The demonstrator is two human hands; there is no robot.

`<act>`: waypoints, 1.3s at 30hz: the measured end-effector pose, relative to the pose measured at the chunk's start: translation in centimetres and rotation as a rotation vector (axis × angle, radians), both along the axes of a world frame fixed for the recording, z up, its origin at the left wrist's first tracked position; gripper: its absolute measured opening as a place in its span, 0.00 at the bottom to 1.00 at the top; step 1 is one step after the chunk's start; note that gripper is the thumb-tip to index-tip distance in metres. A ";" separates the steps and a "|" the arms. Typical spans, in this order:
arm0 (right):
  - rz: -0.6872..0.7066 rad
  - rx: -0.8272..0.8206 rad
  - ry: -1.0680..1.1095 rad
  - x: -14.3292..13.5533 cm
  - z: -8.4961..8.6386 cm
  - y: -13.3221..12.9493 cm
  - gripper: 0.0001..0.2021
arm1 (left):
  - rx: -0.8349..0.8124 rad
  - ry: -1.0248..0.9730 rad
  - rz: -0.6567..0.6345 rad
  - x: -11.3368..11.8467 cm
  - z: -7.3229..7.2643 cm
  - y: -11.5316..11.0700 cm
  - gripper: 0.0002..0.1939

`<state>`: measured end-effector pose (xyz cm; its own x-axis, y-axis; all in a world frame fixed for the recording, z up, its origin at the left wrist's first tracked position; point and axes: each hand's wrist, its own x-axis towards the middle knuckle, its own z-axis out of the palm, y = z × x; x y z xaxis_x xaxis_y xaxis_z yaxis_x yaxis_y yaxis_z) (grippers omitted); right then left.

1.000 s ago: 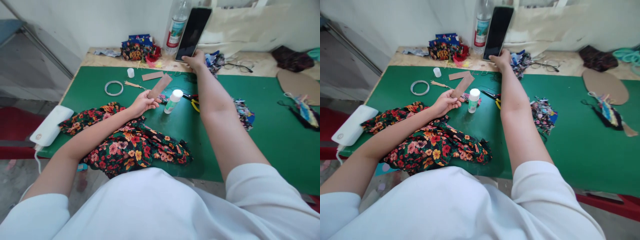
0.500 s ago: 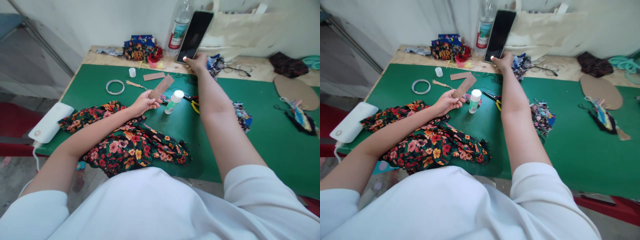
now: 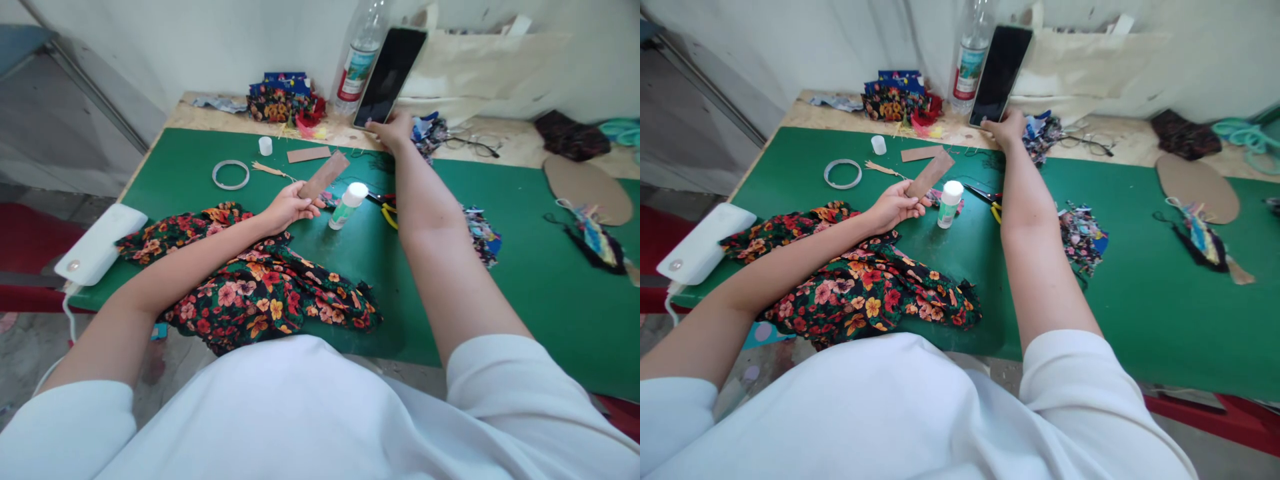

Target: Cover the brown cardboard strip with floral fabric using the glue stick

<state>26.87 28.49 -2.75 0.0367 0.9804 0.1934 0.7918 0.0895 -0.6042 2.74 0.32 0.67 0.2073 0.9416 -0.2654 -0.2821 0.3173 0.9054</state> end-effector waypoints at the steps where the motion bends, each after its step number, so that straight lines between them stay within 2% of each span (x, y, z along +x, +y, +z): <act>1: -0.025 0.001 0.000 -0.1 0.1 -0.1 0.19 | 0.000 0.001 0.002 0.0 0.0 0.0 0.12; 4: -0.117 0.002 0.006 -0.4 0.6 -0.5 0.21 | 0.001 -0.001 0.009 0.0 0.1 0.0 0.12; 13: -0.221 -0.010 -0.023 -1.2 1.1 -0.7 0.22 | -0.016 0.012 0.011 0.2 0.4 -0.2 0.12; 29: -0.227 -0.013 -0.035 -0.8 0.7 0.1 0.21 | -0.009 0.005 0.003 0.1 0.2 -0.1 0.12; 39: -0.229 -0.015 -0.042 -1.0 0.8 -0.2 0.20 | -0.029 0.001 0.013 0.2 0.4 -0.2 0.12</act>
